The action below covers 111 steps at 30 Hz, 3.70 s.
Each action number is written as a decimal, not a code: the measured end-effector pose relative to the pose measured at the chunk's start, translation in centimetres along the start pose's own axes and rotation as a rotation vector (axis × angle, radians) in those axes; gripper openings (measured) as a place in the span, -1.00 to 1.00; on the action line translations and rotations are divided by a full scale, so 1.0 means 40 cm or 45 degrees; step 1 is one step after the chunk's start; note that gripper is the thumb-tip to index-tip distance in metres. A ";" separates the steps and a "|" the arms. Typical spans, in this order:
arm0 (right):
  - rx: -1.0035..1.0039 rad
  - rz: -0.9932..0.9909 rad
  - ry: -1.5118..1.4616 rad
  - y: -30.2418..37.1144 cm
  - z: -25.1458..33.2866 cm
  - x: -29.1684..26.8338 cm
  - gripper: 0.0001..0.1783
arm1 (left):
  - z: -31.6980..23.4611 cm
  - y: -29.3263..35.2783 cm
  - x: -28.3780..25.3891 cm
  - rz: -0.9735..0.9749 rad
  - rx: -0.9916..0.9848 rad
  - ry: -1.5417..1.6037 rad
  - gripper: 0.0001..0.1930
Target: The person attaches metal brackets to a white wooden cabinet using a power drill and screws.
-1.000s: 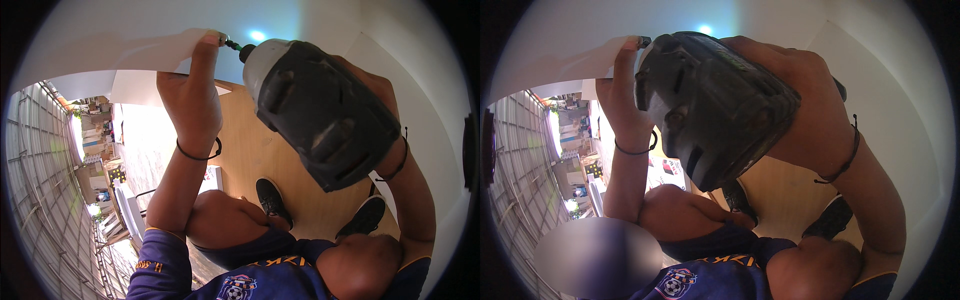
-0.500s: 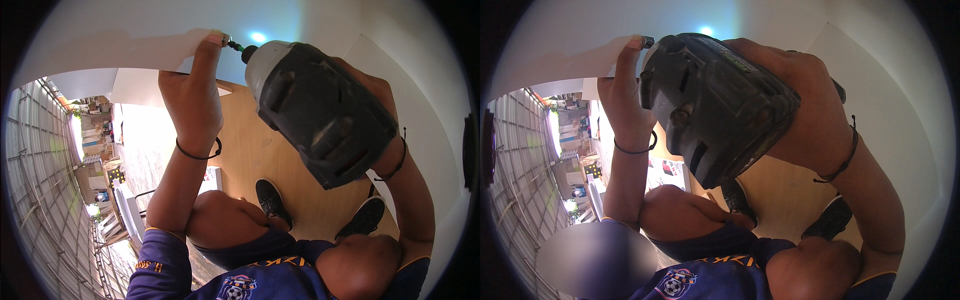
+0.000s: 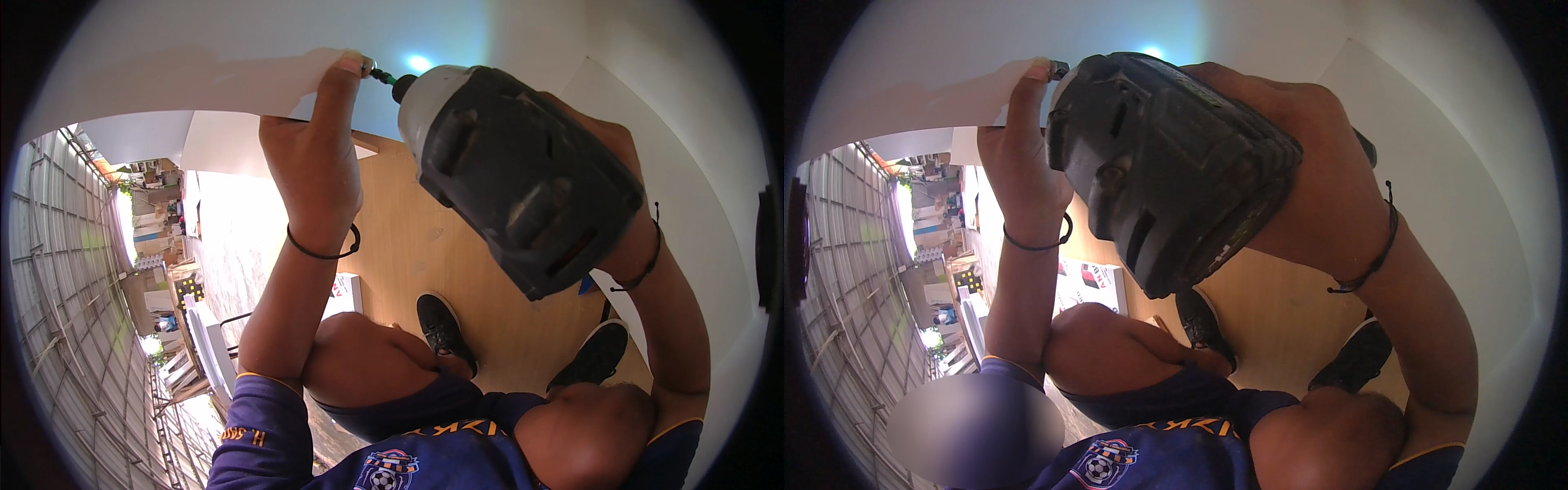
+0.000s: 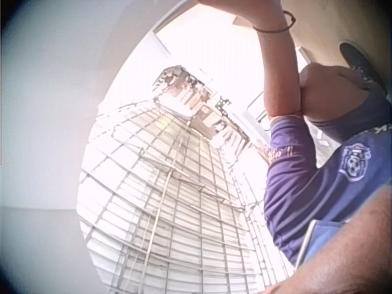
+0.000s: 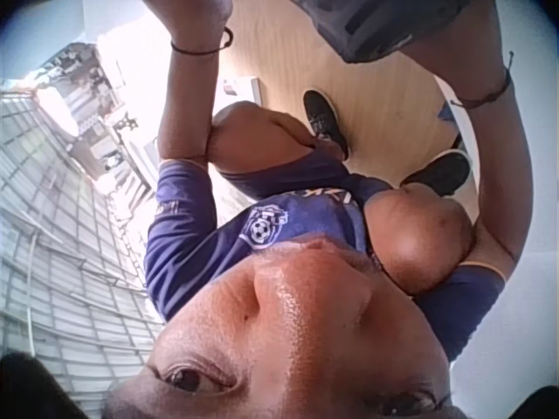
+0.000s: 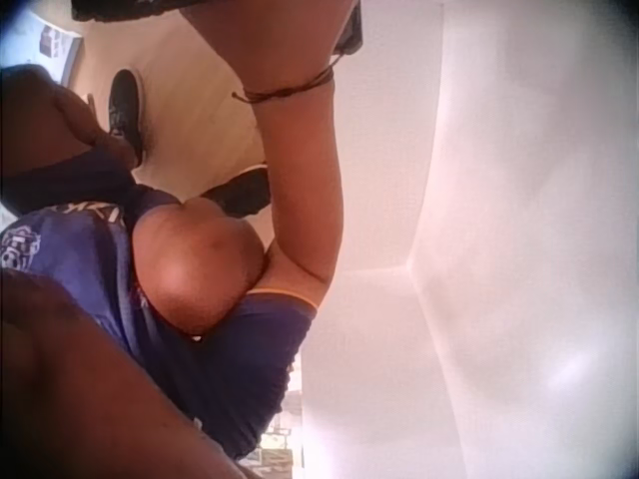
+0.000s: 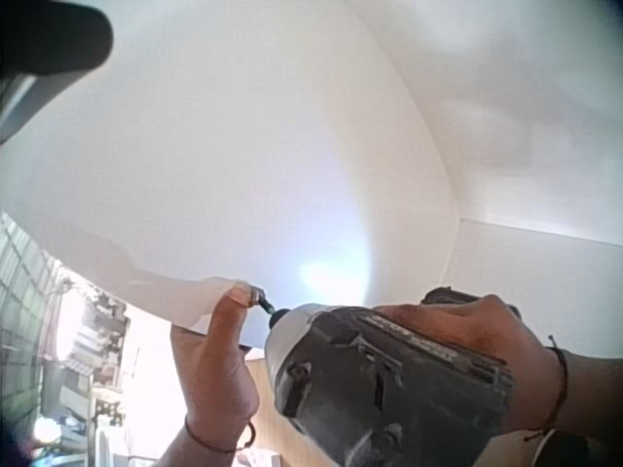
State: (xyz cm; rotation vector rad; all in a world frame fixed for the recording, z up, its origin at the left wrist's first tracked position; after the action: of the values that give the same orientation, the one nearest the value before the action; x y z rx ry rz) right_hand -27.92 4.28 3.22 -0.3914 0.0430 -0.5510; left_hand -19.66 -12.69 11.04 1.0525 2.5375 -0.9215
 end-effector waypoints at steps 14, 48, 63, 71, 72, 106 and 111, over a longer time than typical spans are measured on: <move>-0.012 0.007 0.020 -0.001 0.002 -0.002 -0.45 | 0.010 -0.001 -0.005 -0.034 -0.111 -0.021 -0.86; 0.257 -0.254 1.124 0.518 -0.246 -0.309 -0.66 | 0.442 0.388 0.116 0.574 -0.756 -0.108 -0.67; 0.095 -0.671 1.374 0.643 -0.264 -0.441 -0.77 | 0.494 0.487 0.474 0.623 -0.508 -0.472 -0.54; 0.522 -0.591 1.307 0.734 -0.378 -0.459 -0.52 | 0.591 0.470 0.523 0.486 -0.417 -0.673 -0.55; 0.552 -0.610 1.239 0.741 -0.390 -0.467 -0.47 | 0.607 0.472 0.523 0.503 -0.278 -0.735 -0.55; 0.354 -0.710 0.531 0.749 -0.395 -0.474 -0.63 | 0.650 0.480 0.532 0.327 -0.541 -0.822 -0.78; 0.423 -0.778 0.365 0.797 -0.461 -0.492 -0.51 | 0.692 0.549 0.524 0.074 0.253 -1.205 -0.66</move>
State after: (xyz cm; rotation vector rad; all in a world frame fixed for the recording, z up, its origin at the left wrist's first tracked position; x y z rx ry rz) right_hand -31.36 32.87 -27.01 0.0130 0.1070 -1.1968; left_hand -19.55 -6.90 -29.64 0.5158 1.6454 -1.2770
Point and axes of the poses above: each hand's wrist, its own y-axis away from the middle knuckle, its own x-axis out of the palm, z = x × y, the point moved 6 cm from there along -y, towards the middle knuckle
